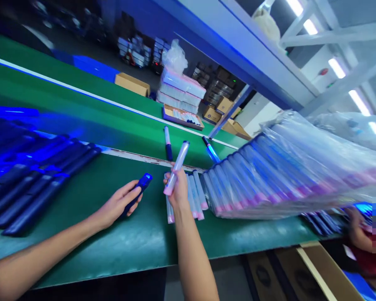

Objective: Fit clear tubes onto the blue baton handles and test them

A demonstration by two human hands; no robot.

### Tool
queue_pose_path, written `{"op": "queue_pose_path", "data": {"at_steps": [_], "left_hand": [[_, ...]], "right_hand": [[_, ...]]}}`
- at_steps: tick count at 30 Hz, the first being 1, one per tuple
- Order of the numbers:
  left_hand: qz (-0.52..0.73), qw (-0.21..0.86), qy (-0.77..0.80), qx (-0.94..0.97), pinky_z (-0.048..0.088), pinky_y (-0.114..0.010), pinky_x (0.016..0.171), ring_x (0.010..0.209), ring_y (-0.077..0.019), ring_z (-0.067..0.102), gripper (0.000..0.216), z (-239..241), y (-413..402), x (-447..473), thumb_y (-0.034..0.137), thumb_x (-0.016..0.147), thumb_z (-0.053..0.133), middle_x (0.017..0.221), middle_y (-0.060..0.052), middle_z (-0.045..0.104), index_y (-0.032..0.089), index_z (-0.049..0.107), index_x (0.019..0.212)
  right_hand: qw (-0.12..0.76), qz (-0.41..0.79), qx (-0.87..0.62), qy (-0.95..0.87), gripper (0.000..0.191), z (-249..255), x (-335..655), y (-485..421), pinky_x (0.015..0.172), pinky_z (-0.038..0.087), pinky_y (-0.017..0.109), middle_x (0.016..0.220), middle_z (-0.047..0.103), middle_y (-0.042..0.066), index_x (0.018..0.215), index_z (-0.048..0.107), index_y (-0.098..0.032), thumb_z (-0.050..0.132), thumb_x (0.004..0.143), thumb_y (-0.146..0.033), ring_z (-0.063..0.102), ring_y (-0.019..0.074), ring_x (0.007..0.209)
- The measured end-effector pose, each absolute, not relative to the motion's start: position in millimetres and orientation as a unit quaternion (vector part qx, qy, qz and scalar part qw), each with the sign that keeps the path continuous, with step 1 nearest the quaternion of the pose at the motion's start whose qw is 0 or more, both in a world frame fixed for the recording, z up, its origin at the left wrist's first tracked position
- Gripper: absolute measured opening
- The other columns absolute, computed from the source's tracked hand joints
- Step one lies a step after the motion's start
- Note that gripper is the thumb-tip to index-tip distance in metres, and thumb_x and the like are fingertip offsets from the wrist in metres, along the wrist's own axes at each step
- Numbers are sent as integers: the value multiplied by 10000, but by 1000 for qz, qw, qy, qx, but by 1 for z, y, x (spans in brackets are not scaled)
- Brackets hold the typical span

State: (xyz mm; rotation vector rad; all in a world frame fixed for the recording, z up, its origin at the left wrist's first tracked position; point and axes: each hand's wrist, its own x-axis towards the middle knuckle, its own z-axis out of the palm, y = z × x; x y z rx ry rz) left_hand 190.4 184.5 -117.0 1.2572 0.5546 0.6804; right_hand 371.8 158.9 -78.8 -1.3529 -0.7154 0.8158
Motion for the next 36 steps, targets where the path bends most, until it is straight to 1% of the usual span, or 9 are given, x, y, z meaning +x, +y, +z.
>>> {"op": "queue_pose_path", "data": {"at_steps": [3,5,7,10,13,26,30,34,36], "left_hand": [[232,711,227,624,378,-193,449,513,-62,474,387,-122,172,194,566,965,543,805,34,553,189,537,1047],[204,715,208,636,388,-205,472,524,-67,488,390,-123,166,195,566,973,530,813,24,570,183,545,1047],[183,718,194,643,388,-213,492,526,-67,492,388,-122,163,194,561,980,525,796,20,580,175,553,1001],[183,725,200,633,394,-220,515,536,-68,505,374,-122,164,194,544,995,509,782,26,574,176,547,946],[185,730,209,624,400,-222,534,542,-64,505,344,-122,166,195,516,1009,501,790,36,563,181,547,951],[144,769,188,593,315,-206,472,474,-46,458,375,-121,165,195,534,979,539,731,39,567,174,508,878],[170,738,195,623,327,-205,474,489,-50,452,376,-123,160,195,538,990,522,739,36,561,173,523,898],[212,690,220,657,351,-199,486,504,-52,447,379,-122,157,194,526,1004,508,718,37,543,172,535,872],[205,723,220,622,335,-188,458,477,-49,445,361,-119,160,194,520,992,535,696,39,544,173,545,890]], "right_hand": [[771,444,-386,-245,285,-71,372,165,567,445,200,795,494,-44,1017,559,-242,536,742,-315,457,72,596],[800,509,-247,-199,244,-72,367,165,538,423,174,745,464,-65,976,564,-229,612,739,-264,416,53,556],[807,525,-210,-168,187,-73,364,162,491,387,150,691,423,-85,942,560,-218,651,794,-286,374,39,510],[839,480,-224,-127,162,-73,367,156,437,328,124,657,387,-102,902,536,-220,655,868,-325,324,28,466],[855,452,-227,-113,172,-69,371,151,436,328,116,662,380,-105,888,517,-229,645,899,-343,317,26,463],[830,449,-239,-230,217,-60,355,137,407,261,137,606,304,-110,871,496,-250,640,909,-408,221,39,427],[825,432,-273,-241,258,-56,350,137,392,225,150,598,271,-113,877,482,-261,645,895,-461,178,46,421],[842,381,-308,-227,293,-53,339,139,414,251,155,616,294,-105,840,446,-252,652,894,-454,232,41,437],[847,374,-305,-224,288,-54,338,140,433,282,153,632,333,-99,834,444,-246,659,895,-428,285,37,454]]}}
